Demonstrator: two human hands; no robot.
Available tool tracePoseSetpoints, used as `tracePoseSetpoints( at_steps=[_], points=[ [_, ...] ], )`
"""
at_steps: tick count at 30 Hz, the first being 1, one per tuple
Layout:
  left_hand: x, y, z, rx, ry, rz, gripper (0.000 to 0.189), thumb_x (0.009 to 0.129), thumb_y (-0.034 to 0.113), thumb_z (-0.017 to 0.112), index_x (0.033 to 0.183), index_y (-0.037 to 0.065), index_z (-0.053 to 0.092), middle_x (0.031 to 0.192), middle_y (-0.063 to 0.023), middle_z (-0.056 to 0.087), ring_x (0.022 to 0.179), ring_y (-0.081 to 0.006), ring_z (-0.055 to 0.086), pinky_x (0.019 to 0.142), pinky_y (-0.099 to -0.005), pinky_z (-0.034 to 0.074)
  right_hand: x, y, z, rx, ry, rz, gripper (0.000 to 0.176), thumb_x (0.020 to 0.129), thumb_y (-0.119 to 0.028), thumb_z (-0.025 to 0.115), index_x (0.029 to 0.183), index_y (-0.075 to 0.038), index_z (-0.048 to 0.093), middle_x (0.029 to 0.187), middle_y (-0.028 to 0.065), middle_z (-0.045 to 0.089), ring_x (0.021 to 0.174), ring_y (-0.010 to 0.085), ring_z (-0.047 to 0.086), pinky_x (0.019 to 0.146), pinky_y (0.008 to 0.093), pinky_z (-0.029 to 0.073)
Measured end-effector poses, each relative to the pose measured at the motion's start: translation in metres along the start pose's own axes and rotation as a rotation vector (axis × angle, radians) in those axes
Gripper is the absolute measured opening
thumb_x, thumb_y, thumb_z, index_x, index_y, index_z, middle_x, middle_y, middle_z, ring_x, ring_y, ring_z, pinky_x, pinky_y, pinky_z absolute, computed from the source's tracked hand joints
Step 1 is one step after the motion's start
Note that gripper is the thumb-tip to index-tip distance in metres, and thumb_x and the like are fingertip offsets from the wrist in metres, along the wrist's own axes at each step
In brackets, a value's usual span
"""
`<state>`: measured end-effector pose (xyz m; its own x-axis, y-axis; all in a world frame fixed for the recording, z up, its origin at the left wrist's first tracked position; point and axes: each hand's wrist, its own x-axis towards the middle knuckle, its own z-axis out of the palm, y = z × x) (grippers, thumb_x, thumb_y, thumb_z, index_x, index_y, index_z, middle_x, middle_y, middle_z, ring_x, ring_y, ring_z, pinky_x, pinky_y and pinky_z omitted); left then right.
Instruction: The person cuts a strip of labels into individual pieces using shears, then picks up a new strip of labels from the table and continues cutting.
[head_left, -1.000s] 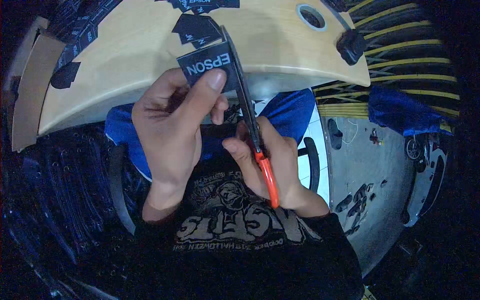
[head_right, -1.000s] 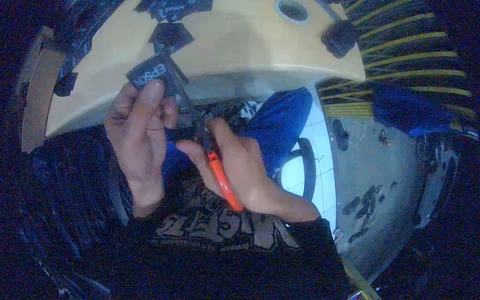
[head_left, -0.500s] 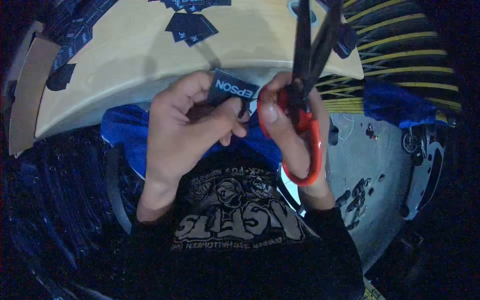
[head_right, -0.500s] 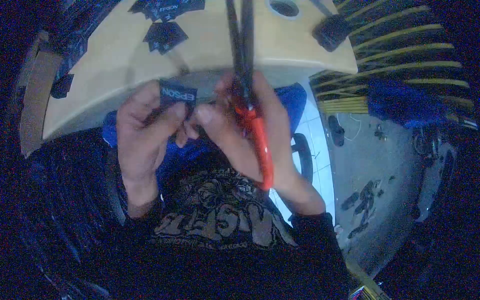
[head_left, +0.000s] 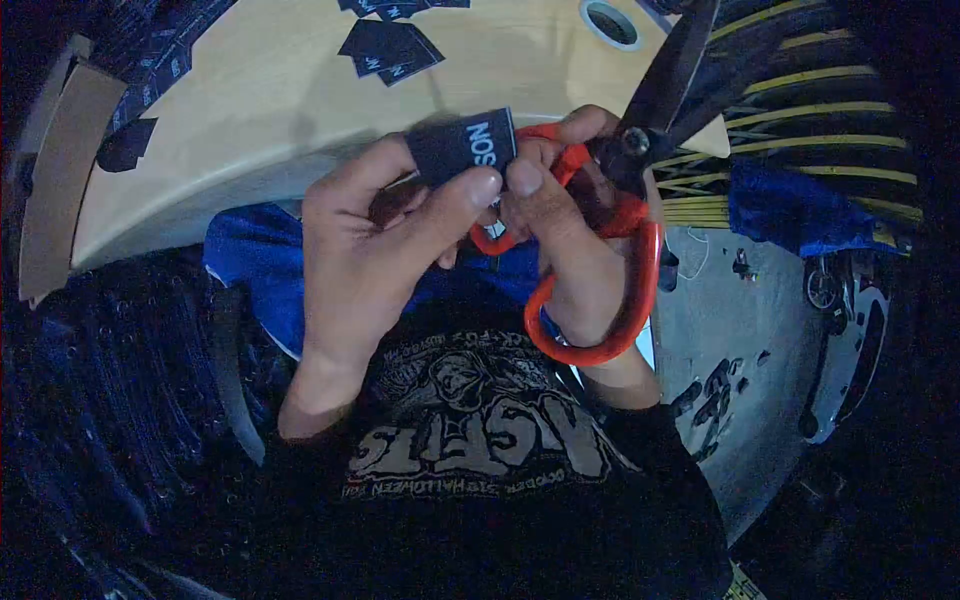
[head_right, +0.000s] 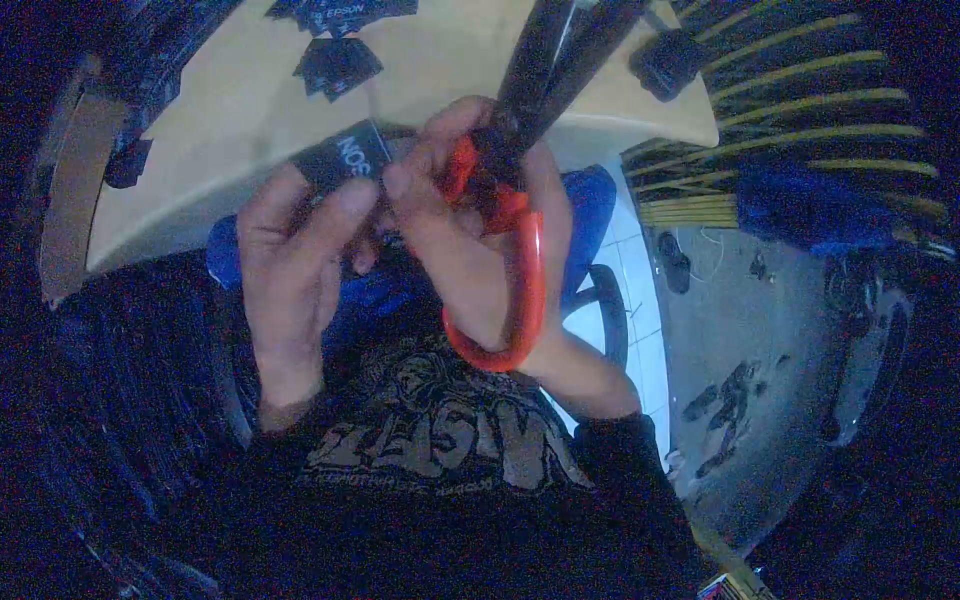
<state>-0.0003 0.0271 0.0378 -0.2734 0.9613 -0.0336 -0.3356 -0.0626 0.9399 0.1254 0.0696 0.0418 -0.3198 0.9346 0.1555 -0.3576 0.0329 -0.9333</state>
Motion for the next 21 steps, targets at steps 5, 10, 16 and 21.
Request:
tracePoseSetpoints(
  at_steps=[5,10,16,21],
  points=[
    [-0.001,0.0,0.0,-0.018,0.047,0.013,0.014,0.08,0.008,0.067,0.091,-0.001,0.064,0.067,-0.0026,0.063,0.053,-0.0029,0.051,0.046,-0.0157,0.037,-0.006,-0.005,0.002,-0.116,-0.014,0.03,0.027,0.081,0.0,0.06,0.104,0.0,0.045,0.078,0.0023,0.053,0.069,0.0071,0.053,0.059,0.0194,0.043],
    [0.002,0.006,0.002,-0.081,0.106,0.04,0.009,0.081,0.009,0.065,0.084,0.001,0.064,0.069,-0.0024,0.063,0.057,-0.0039,0.053,0.052,-0.0172,0.04,-0.028,-0.004,-0.005,-0.34,-0.227,0.205,0.056,0.079,-0.036,0.067,0.114,-0.001,0.04,0.091,0.0046,0.048,0.08,0.0098,0.046,0.066,0.0216,0.036],
    [0.003,0.007,0.007,-0.164,0.133,-0.006,0.009,0.081,0.009,0.065,0.083,0.001,0.063,0.069,-0.0022,0.063,0.059,-0.0042,0.053,0.055,-0.0176,0.042,-0.035,0.005,-0.005,-0.425,-0.266,0.18,0.066,0.073,-0.045,0.07,0.114,-0.003,0.04,0.091,0.0027,0.046,0.074,0.0085,0.041,0.061,0.0208,0.033],
    [0.003,0.009,0.007,-0.135,0.127,-0.007,0.009,0.082,0.009,0.065,0.082,0.0,0.063,0.069,-0.0018,0.062,0.059,-0.0044,0.053,0.055,-0.0176,0.042,-0.033,0.005,-0.006,-0.445,-0.272,0.181,0.063,0.074,-0.043,0.07,0.112,-0.003,0.041,0.091,0.0015,0.045,0.072,0.0082,0.04,0.059,0.021,0.032]
  ],
)
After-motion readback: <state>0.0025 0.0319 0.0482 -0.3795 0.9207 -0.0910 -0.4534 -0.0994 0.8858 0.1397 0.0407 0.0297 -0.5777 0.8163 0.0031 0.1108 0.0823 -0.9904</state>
